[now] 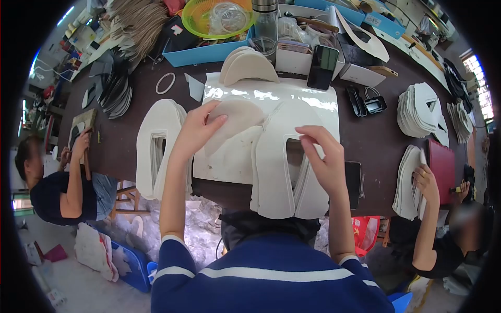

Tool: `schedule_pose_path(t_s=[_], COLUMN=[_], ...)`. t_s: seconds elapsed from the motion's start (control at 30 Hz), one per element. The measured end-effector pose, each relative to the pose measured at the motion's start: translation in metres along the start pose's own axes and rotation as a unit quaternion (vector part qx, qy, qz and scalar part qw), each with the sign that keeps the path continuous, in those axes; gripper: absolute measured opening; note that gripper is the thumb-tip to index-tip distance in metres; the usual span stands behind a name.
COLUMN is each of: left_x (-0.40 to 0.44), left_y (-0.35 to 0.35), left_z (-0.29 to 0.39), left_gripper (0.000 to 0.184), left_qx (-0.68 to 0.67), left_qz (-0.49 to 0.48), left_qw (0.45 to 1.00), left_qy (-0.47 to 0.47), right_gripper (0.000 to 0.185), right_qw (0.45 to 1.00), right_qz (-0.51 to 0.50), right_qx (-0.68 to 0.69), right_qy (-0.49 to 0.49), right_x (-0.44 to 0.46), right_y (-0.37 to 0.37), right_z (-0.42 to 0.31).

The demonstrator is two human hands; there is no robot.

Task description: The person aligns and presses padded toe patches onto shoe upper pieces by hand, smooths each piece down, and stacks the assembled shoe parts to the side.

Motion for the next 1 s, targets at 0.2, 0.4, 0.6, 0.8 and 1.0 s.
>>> schedule_pose_path(t_s=[0.2, 0.4, 0.6, 0.8, 1.0], left_x=[-0.059, -0.061, -0.056, -0.018, 0.078], left_y=[-0.026, -0.044, -0.056, -0.023, 0.006], left_z=[0.084, 0.079, 0.066, 0.033, -0.068], left_gripper=[0.026, 0.029, 0.032, 0.028, 0.031], left_qx=[0.049, -0.083, -0.275, -0.252, -0.025], left_qz=[-0.035, -0.086, -0.186, -0.077, 0.045], left_qw=[0.998, 0.993, 0.94, 0.962, 0.992], left_qy=[-0.028, -0.013, 0.08, 0.071, 0.117], right_gripper=[0.046, 0.042, 0.033, 0.027, 0.016], right_qw=[0.973, 0.938, 0.925, 0.966, 0.998], right_qz=[0.029, 0.085, 0.065, -0.033, 0.024], right_qx=[-0.133, -0.213, -0.227, -0.113, -0.01], right_qy=[0.186, 0.259, 0.299, 0.231, 0.064], right_x=[0.033, 0.023, 0.017, 0.004, -0.011], right_y=[-0.029, -0.028, -0.03, -0.018, 0.019], right_z=[-0.03, -0.029, -0.028, -0.03, -0.038])
Point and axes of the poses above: each hand's wrist, its own x-axis towards the middle knuckle, its own y-axis out of the back of the hand, z = x × y, the point moved 3 cm from there along x, towards the middle knuckle, and after that the axes turned 15 degrees about y, right-handed, at the moved point
